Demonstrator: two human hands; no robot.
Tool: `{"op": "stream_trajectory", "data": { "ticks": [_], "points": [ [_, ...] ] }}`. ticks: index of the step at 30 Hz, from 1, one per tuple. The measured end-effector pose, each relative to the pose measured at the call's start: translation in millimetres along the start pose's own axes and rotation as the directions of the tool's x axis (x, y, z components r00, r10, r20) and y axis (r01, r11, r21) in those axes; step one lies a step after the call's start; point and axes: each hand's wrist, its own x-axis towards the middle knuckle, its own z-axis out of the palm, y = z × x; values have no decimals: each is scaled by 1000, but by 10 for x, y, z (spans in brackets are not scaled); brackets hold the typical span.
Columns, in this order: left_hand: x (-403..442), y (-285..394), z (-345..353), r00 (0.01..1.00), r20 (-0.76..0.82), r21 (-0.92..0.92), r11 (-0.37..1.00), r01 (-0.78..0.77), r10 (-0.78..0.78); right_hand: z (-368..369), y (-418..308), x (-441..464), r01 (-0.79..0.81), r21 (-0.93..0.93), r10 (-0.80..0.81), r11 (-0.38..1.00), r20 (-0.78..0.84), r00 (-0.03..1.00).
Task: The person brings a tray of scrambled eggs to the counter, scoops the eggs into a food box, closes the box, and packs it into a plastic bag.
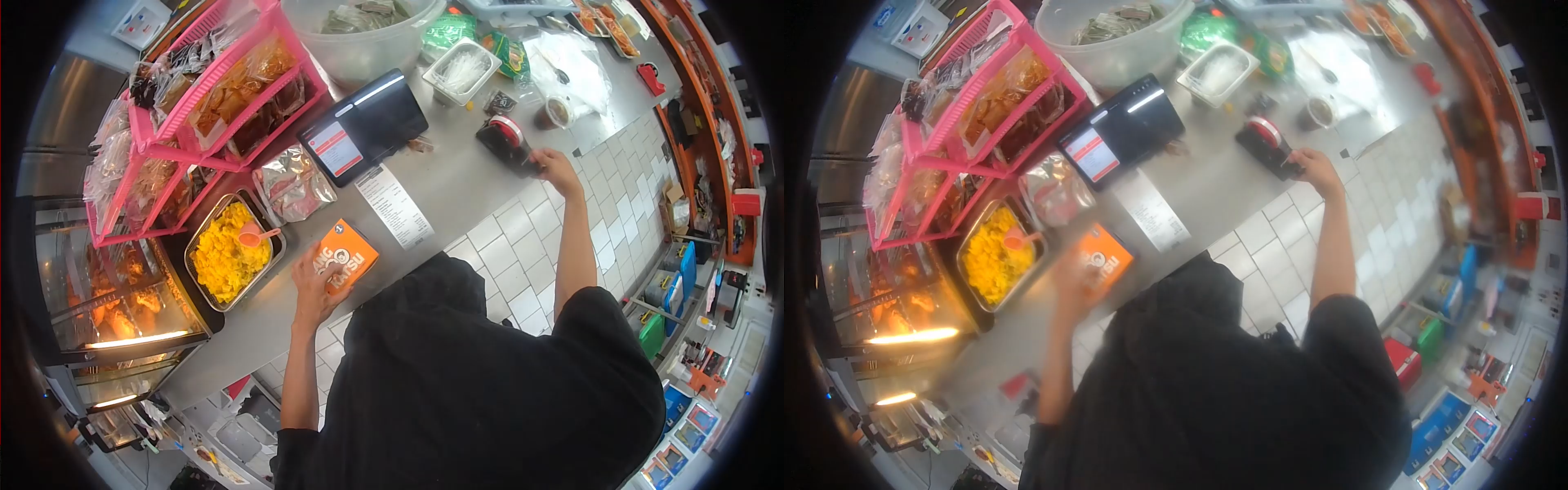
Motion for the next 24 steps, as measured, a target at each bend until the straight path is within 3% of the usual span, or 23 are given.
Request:
{"op": "stream_trajectory", "data": {
  "ticks": [2, 4, 5, 7, 12, 14, 15, 16, 17, 18, 19, 20, 22, 23, 24],
  "points": [
    [-42, -86, 87, 1000, -11, 6, 1000, -9, 9, -28, 58, -71, 25, 94, -25, 995, -1, 1000],
    [-44, -136, 126, 1000, -27, 11, 1000, -13, 14, -33, 136, -198, 134, 383, -171, 914, 64, 983],
    [-48, -151, 129, 999, -38, 2, 1000, -15, 15, -43, 223, -219, 135, 376, -170, 917, 62, 984],
    [-55, -111, 152, 999, -50, -6, 1000, -10, 10, -24, 367, -244, 202, 543, -263, 815, 36, 964],
    [-57, -120, 138, 999, -50, -4, 1000, -9, 9, -22, 465, -315, 182, 510, -196, 841, -26, 980],
    [-55, -133, 148, 999, -41, -5, 1000, -8, 7, -63, 412, -279, 176, 158, -174, 972, -24, 984],
    [-56, -131, 146, 999, -33, -8, 1000, 5, -5, -65, 327, -280, 177, 158, -176, 971, -24, 984],
    [-58, -134, 151, 999, -34, -7, 1000, 7, -8, -59, 222, -291, 185, -156, -200, 970, -92, 975],
    [-63, -141, 162, 999, -50, -2, 1000, -6, 6, -41, 166, -294, 153, -455, -243, 877, -145, 959],
    [-72, -143, 164, 998, -65, 4, 1000, -16, 16, -63, 274, -244, 155, -456, -241, 876, -137, 961],
    [-66, -148, 158, 998, -66, 8, 1000, -4, 5, -142, 498, -143, 29, -760, -336, 650, -253, 907],
    [-58, -147, 147, 1000, -15, -19, 1000, -2, 2, -191, 637, -59, -148, -929, -468, 340, -303, 830],
    [-59, -172, 126, 999, -23, -18, 1000, -23, 23, -69, 580, -176, -5, -773, -434, 634, -361, 826],
    [-73, -134, 136, 997, -78, 6, 1000, -5, 5, 243, 327, -429, 86, -601, -395, 795, -404, 825],
    [-106, -83, 152, 993, -120, 30, 999, 14, -11, 384, 345, -508, 115, -582, -383, 805, -363, 849]
  ]
}}
